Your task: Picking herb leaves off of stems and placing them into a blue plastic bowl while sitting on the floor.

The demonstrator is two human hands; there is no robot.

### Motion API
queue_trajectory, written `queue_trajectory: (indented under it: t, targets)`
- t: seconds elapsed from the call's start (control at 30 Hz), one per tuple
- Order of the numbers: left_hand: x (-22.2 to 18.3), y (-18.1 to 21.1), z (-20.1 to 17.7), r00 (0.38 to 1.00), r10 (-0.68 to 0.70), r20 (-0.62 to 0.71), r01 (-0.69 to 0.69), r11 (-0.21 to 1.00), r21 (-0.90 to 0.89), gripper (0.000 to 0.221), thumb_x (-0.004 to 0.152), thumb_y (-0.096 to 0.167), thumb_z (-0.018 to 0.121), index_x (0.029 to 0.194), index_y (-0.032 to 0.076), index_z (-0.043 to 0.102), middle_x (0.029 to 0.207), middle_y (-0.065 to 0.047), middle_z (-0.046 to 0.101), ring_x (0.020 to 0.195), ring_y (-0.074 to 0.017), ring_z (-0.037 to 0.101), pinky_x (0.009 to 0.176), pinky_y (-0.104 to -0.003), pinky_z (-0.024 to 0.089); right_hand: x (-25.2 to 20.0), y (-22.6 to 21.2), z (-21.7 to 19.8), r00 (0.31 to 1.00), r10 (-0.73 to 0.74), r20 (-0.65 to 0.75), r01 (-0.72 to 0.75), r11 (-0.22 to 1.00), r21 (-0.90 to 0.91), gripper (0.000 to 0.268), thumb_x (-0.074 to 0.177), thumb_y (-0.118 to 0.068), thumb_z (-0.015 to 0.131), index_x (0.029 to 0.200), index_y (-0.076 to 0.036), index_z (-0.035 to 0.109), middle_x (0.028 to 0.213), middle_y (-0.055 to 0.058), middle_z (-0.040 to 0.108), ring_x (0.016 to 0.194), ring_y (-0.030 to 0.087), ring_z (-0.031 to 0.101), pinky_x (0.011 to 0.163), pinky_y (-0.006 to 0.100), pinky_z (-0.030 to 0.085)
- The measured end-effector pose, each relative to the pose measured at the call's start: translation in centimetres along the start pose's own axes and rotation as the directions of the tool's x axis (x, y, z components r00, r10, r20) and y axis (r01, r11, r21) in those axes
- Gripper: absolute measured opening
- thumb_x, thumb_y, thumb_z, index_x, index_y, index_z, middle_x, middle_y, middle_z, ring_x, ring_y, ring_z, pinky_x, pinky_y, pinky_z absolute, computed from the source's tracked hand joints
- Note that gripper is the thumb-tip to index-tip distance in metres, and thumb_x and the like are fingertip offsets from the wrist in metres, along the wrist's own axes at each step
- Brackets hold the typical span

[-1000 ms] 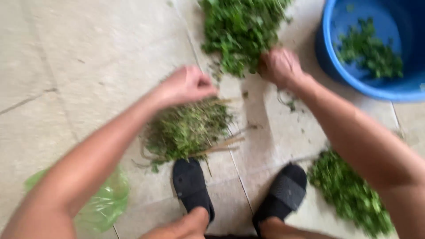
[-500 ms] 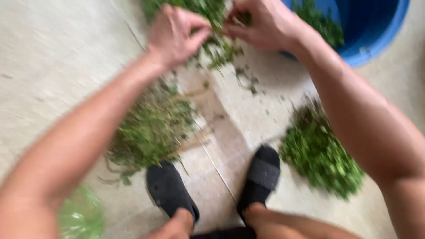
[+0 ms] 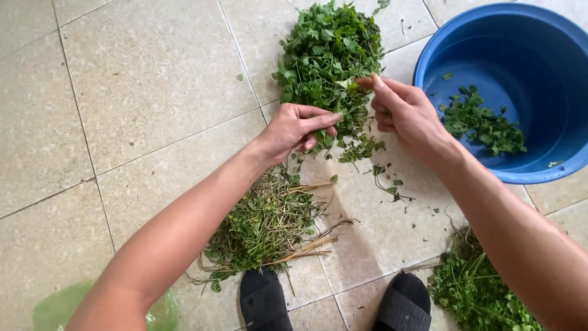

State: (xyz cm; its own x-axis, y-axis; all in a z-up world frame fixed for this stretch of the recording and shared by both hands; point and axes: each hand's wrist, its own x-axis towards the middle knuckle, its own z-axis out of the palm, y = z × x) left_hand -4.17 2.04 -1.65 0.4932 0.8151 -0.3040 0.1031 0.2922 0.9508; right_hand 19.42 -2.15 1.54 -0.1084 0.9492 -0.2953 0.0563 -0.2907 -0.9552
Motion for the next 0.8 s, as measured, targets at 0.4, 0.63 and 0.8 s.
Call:
queue_trajectory:
  t: [0.4, 0.63, 0.8]
  targets:
    - [0.3, -1.3, 0.4, 0.865, 0.502, 0.02, -0.408, 0.679, 0.611, 0.014, 0.094, 0.024, 0.076, 0.099, 0.012, 0.081, 0.084, -0.003, 0.082, 0.054, 0.0001, 0.068, 0.046, -0.015, 0.054, -0.5, -0.3, 1.1, 0.992, -0.037, 0.123, 0.002, 0.961, 0.276, 0.051, 0.106, -0.048, 0.044, 0.124, -0.007, 0.07, 0.069, -0.008, 0.038, 0.06, 0.006, 0.035, 0.055, 0.024, 0.033]
    - [-0.6, 0.4, -0.3, 0.866, 0.496, 0.061, -0.398, 0.611, 0.685, 0.013, 0.094, 0.021, 0.074, 0.096, 0.011, 0.081, 0.081, -0.004, 0.081, 0.049, -0.0056, 0.066, 0.042, -0.021, 0.05, -0.6, -0.6, -0.1, 0.991, -0.118, 0.058, 0.132, 0.88, -0.457, 0.045, 0.098, -0.05, 0.057, 0.095, -0.007, 0.071, 0.063, -0.004, 0.053, 0.054, 0.007, 0.044, 0.049, 0.028, 0.038]
    - [-2.2, 4.0, -1.2, 0.987, 0.12, 0.103, -0.156, 0.848, 0.507, 0.015, 0.092, 0.024, 0.072, 0.091, 0.01, 0.079, 0.075, -0.003, 0.08, 0.044, -0.0026, 0.065, 0.037, -0.018, 0.053, -0.7, -0.9, -2.0, 0.99, -0.022, 0.142, 0.094, 0.844, -0.529, 0.047, 0.1, -0.047, 0.056, 0.074, -0.009, 0.066, 0.059, -0.002, 0.052, 0.054, 0.007, 0.045, 0.051, 0.027, 0.038]
